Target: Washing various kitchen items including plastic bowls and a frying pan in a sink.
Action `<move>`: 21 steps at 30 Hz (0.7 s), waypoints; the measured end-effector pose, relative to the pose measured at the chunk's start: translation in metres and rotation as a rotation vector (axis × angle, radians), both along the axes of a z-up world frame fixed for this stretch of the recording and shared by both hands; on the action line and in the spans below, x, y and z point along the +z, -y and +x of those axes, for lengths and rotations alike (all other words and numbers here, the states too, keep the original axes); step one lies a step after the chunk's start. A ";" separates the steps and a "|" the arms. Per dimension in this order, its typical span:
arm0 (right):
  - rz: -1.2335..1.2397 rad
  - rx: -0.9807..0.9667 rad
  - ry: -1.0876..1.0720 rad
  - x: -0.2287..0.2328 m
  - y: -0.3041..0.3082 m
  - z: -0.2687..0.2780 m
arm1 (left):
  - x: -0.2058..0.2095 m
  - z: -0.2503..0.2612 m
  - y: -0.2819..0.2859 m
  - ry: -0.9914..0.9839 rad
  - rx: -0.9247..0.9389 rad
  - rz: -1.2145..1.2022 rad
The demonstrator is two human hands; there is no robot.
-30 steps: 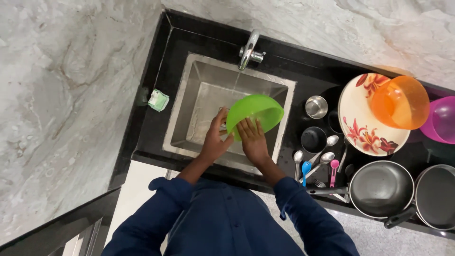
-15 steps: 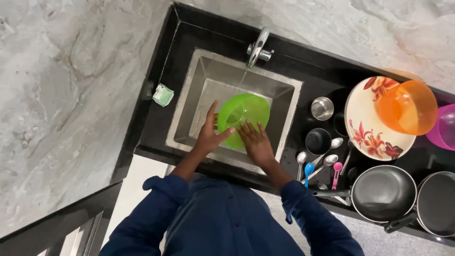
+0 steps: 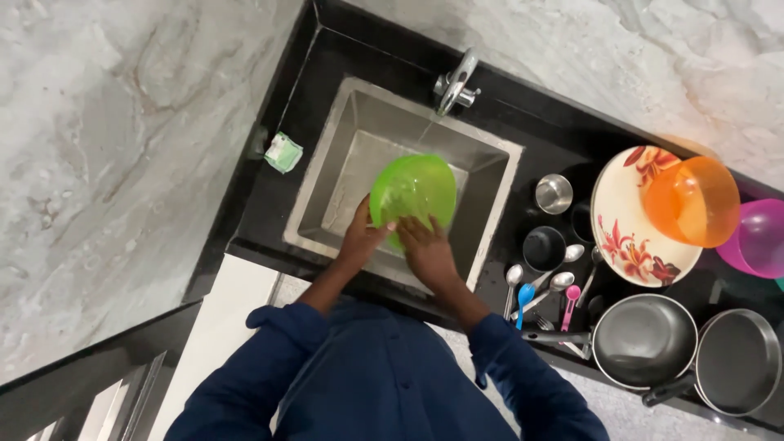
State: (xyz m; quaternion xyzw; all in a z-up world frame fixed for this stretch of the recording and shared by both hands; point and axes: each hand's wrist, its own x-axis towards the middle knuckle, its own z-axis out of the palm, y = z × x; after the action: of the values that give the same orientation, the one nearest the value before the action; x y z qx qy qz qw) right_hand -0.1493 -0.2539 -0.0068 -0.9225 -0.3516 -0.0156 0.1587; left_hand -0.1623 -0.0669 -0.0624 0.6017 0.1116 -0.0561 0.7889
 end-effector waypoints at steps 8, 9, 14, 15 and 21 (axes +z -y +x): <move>-0.013 0.019 -0.067 0.001 0.008 0.004 | -0.036 0.008 -0.012 -0.032 -0.047 0.102; 0.030 -0.018 -0.137 -0.004 0.005 0.001 | -0.051 0.007 -0.011 -0.023 -0.026 0.063; 0.538 -0.232 -0.686 -0.040 0.011 -0.013 | -0.031 -0.004 -0.021 -0.162 -0.096 0.108; 0.821 -0.346 -1.017 -0.041 0.012 -0.016 | -0.037 -0.007 -0.021 -0.180 -0.108 0.115; 1.655 -0.302 -1.506 -0.097 0.067 -0.023 | -0.040 -0.011 -0.032 -0.366 -0.093 0.010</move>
State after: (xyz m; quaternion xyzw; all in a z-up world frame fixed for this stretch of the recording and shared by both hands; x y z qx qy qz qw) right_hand -0.1719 -0.3209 -0.1041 -0.3411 0.0671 0.2972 0.8893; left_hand -0.1734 -0.0351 -0.1020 0.5897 0.2253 -0.2005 0.7492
